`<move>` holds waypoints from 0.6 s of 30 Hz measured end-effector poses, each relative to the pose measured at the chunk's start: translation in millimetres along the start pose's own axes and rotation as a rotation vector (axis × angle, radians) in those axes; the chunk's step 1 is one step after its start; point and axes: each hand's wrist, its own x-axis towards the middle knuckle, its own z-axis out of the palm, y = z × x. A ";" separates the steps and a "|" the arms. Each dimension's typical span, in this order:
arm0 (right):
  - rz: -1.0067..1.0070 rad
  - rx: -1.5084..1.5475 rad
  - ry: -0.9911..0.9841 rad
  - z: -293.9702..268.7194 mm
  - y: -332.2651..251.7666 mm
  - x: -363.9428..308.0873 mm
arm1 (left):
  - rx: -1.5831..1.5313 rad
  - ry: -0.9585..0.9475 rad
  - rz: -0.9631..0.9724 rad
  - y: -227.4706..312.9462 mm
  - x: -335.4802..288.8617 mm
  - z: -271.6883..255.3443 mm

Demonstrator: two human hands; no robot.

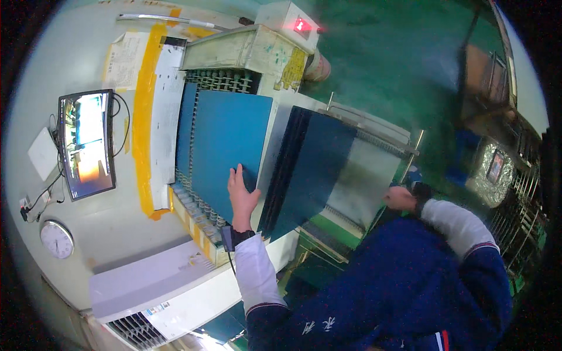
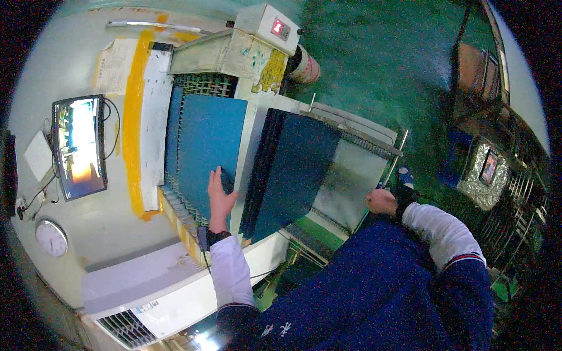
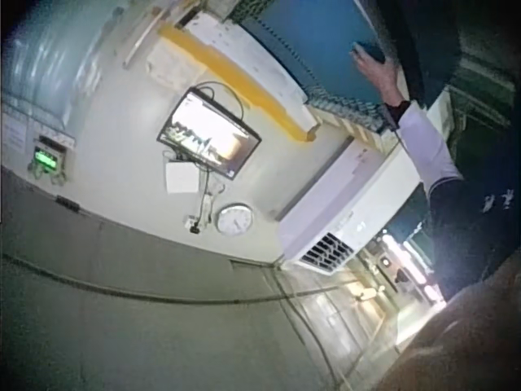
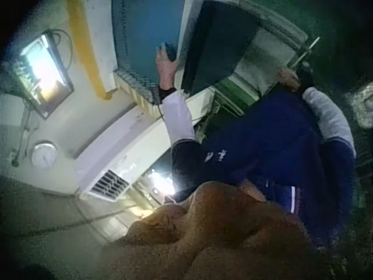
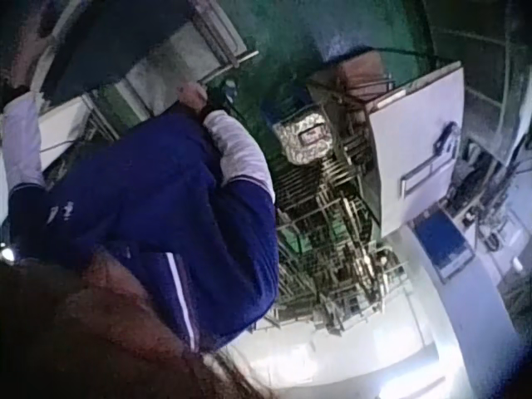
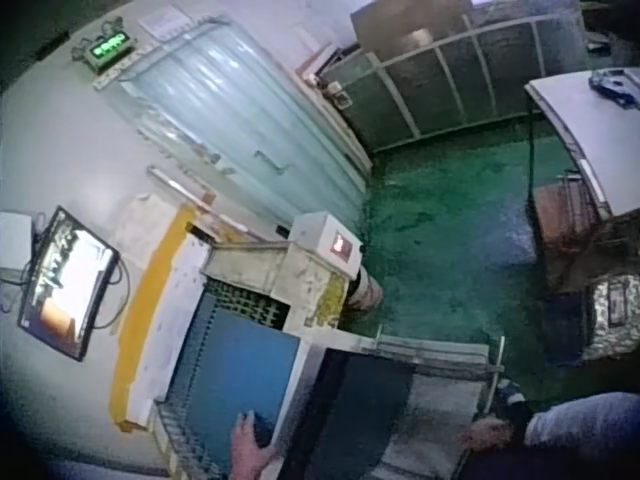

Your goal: Organizing and feeding flat blue metal sheets into an industrial machine and racks.

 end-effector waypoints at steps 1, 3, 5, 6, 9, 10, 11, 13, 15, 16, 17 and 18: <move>-0.003 0.036 -0.025 0.1 -1.0 0.9 | 0.002 -0.006 -0.002 -2.0 -0.2 -0.9; -0.029 0.146 -0.058 -3.9 -0.2 0.5 | 0.005 0.005 0.008 0.2 3.2 -3.3; 0.008 0.129 -0.013 -5.1 2.3 -2.2 | 0.047 0.027 0.051 4.6 12.8 -8.8; 0.093 0.028 0.037 -8.3 -11.1 -5.3 | 0.070 0.036 0.083 -3.1 17.6 -6.6; 0.141 -0.166 0.083 -2.6 -10.5 -1.2 | -0.023 -0.030 0.139 -11.6 24.5 7.4; 0.081 -0.193 0.076 5.7 -5.4 5.0 | -0.189 0.002 0.140 -31.9 20.8 18.1; 0.055 -0.207 0.082 15.1 6.2 10.6 | -0.088 0.012 0.141 -19.8 19.8 17.5; -0.012 -0.230 0.080 35.3 18.4 18.2 | -0.113 -0.008 0.150 -46.6 11.2 19.4; -0.031 -0.245 0.099 45.4 27.7 22.1 | -0.179 0.004 0.087 -32.8 12.9 14.7; -0.040 -0.256 0.109 47.5 27.5 22.6 | -0.176 0.004 0.115 -31.7 14.1 13.8; -0.049 -0.260 0.116 48.5 26.5 24.9 | -0.166 0.011 0.138 -33.6 15.8 10.9; -0.054 -0.263 0.118 47.1 24.9 24.7 | -0.155 0.023 0.158 -35.5 19.0 10.7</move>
